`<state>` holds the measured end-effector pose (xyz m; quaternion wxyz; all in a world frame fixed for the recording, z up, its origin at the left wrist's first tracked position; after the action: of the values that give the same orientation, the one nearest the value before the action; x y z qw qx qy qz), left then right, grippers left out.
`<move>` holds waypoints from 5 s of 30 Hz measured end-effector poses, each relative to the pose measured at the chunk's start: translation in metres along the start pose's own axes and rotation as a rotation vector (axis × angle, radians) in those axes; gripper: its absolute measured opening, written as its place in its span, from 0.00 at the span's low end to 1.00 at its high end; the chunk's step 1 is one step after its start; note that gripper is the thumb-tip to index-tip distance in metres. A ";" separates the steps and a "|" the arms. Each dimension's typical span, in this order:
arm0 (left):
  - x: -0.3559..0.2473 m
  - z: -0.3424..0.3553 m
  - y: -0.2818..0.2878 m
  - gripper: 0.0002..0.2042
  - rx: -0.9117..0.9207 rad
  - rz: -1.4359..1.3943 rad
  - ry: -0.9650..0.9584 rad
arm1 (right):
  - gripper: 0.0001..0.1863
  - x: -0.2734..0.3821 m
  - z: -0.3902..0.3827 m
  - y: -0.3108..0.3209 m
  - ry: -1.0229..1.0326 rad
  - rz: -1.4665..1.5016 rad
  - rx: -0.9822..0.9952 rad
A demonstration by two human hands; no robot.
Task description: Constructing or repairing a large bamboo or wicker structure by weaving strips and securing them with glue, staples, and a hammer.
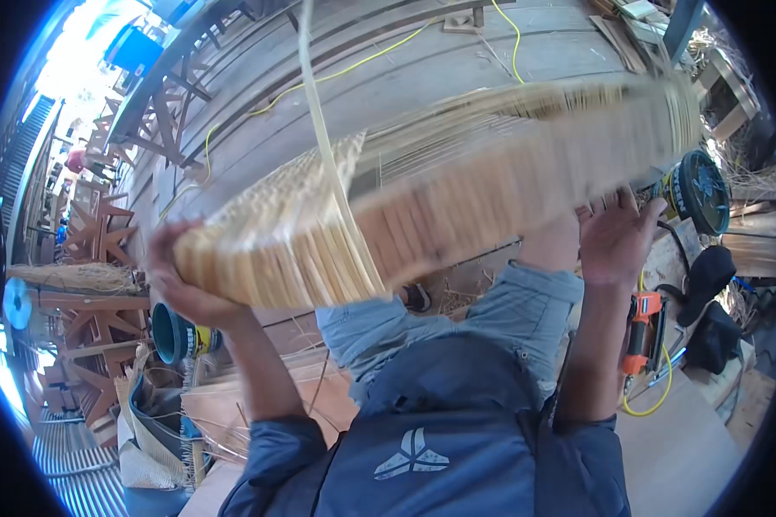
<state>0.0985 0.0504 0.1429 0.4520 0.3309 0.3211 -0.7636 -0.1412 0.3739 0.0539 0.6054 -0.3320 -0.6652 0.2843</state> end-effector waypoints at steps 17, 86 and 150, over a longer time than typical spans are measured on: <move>0.087 -0.176 0.007 0.23 -0.071 -0.615 1.016 | 0.34 -0.052 0.065 0.112 -0.098 -0.407 -0.190; 0.058 -0.206 0.004 0.13 0.219 -0.253 1.695 | 0.13 -0.066 -0.146 -0.040 0.228 -0.718 1.192; -0.031 -0.206 0.053 0.07 0.483 0.264 1.620 | 0.24 -0.087 -0.166 -0.012 -0.161 -1.177 1.763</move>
<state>0.2018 0.2072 0.0390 0.0855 0.8965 0.3323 -0.2801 0.0267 0.2937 0.0272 0.6285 0.6177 -0.3181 0.3495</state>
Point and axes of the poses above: each hand's wrist, its own z-axis towards the middle knuckle, its own y-axis out of the back of the hand, x = y × z, the point moved 2 cm from there along z, towards the middle knuckle, and after that the axes turned 13 degrees about y, right-handed, at the moved point
